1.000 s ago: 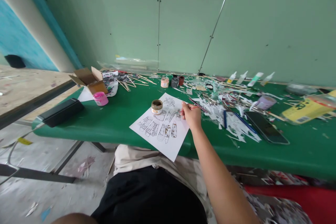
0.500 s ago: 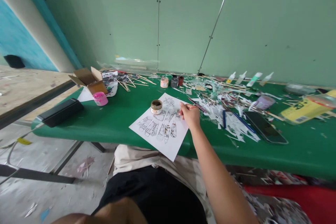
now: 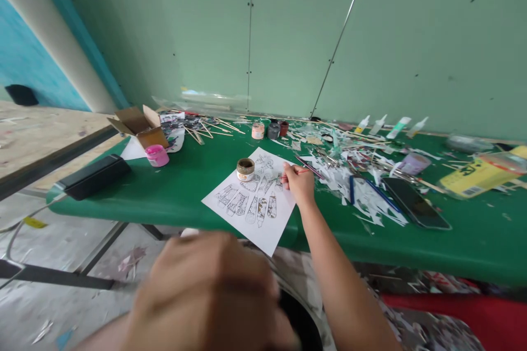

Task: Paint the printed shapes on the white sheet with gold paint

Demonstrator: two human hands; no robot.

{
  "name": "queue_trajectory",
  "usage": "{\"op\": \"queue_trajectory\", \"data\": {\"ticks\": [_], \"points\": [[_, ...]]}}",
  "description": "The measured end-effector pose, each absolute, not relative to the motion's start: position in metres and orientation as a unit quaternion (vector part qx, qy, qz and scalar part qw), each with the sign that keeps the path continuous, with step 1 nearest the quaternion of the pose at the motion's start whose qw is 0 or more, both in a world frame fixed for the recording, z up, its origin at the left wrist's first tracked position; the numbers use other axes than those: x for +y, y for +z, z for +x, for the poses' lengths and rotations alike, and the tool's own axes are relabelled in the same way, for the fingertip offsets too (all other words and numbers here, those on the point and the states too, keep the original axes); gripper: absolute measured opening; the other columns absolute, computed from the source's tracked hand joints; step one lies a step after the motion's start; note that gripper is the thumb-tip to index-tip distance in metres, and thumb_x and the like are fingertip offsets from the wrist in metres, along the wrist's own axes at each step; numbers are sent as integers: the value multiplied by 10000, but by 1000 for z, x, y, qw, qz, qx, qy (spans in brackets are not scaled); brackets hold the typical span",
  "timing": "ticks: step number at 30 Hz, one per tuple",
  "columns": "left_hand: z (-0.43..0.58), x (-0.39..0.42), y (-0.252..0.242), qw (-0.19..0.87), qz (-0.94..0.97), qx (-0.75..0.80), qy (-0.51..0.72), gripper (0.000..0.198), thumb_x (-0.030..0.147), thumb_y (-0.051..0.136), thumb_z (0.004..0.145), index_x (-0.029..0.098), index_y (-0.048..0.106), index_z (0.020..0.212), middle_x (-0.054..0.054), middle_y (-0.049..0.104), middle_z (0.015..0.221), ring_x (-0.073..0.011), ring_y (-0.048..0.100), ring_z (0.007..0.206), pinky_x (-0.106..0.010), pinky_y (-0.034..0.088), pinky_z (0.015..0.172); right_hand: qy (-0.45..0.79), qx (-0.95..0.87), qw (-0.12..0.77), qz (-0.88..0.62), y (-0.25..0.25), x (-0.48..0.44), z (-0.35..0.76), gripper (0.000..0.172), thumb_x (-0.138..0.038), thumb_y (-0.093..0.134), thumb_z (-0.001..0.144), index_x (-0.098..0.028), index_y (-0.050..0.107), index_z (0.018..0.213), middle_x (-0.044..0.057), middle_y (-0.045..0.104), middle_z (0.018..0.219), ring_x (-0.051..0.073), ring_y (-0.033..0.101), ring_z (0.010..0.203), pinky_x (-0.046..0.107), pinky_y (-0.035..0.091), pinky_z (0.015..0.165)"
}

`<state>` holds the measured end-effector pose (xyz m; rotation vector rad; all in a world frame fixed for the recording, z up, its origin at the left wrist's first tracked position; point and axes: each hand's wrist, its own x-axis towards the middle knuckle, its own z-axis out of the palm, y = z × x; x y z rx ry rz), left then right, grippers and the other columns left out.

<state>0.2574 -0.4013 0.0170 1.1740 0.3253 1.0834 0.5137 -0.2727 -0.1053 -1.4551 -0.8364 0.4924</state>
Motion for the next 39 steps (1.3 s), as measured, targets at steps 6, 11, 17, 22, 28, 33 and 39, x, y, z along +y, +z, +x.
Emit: {"op": "queue_trajectory", "data": {"ticks": [6, 11, 17, 22, 28, 33, 39], "points": [[287, -253, -12, 262, 709, 235, 611, 129, 291, 585, 856, 196, 558, 772, 17, 532, 669, -86, 496, 510, -197, 412, 483, 197, -387, 621, -652, -103, -273, 513, 430, -557, 618, 727, -191, 547, 513, -5, 566, 425, 106, 448, 311, 231, 342, 347], [291, -187, -64, 285, 694, 384, 538, 207, 346, 515, 868, 188, 587, 754, 16, 549, 658, -97, 526, 507, -198, 405, 480, 211, -381, 622, -651, -103, -272, 513, 447, -585, 615, 718, -193, 538, 519, -4, 565, 419, 110, 449, 314, 238, 351, 357], [286, -183, -89, 300, 720, 414, 469, 236, 297, 516, 846, 196, 644, 1017, -32, 665, 900, -104, 533, 538, -220, 424, 521, 223, -372, 631, -643, -105, -270, 513, 454, -598, 648, 683, -189, 550, 512, 5, 570, 423, 106, 437, 312, 237, 353, 353], [286, -182, -89, 329, 703, 426, 464, 171, 336, 564, 791, 179, 631, 783, -20, 644, 744, -128, 540, 551, -227, 419, 510, 215, -372, 629, -648, -103, -271, 511, 457, -601, 633, 692, -194, 543, 505, 12, 572, 424, 112, 439, 319, 241, 356, 356], [287, -182, -88, 327, 699, 430, 468, 227, 393, 523, 809, 196, 547, 699, 13, 596, 659, -120, 527, 518, -224, 397, 499, 230, -373, 623, -648, -104, -270, 512, 436, -576, 638, 695, -196, 545, 504, 12, 574, 423, 114, 448, 324, 237, 354, 360], [287, -184, -86, 336, 702, 437, 452, 286, 376, 427, 840, 194, 564, 668, 2, 632, 673, -123, 529, 509, -237, 391, 506, 228, -374, 628, -643, -104, -270, 512, 433, -574, 627, 705, -198, 543, 508, 6, 573, 429, 108, 436, 316, 236, 350, 360], [287, -183, -86, 326, 703, 454, 440, 289, 351, 447, 805, 189, 604, 625, -26, 672, 692, -142, 551, 534, -249, 415, 526, 225, -376, 620, -651, -103, -271, 511, 437, -578, 631, 693, -201, 537, 492, 9, 569, 420, 115, 447, 318, 241, 356, 363]]}}
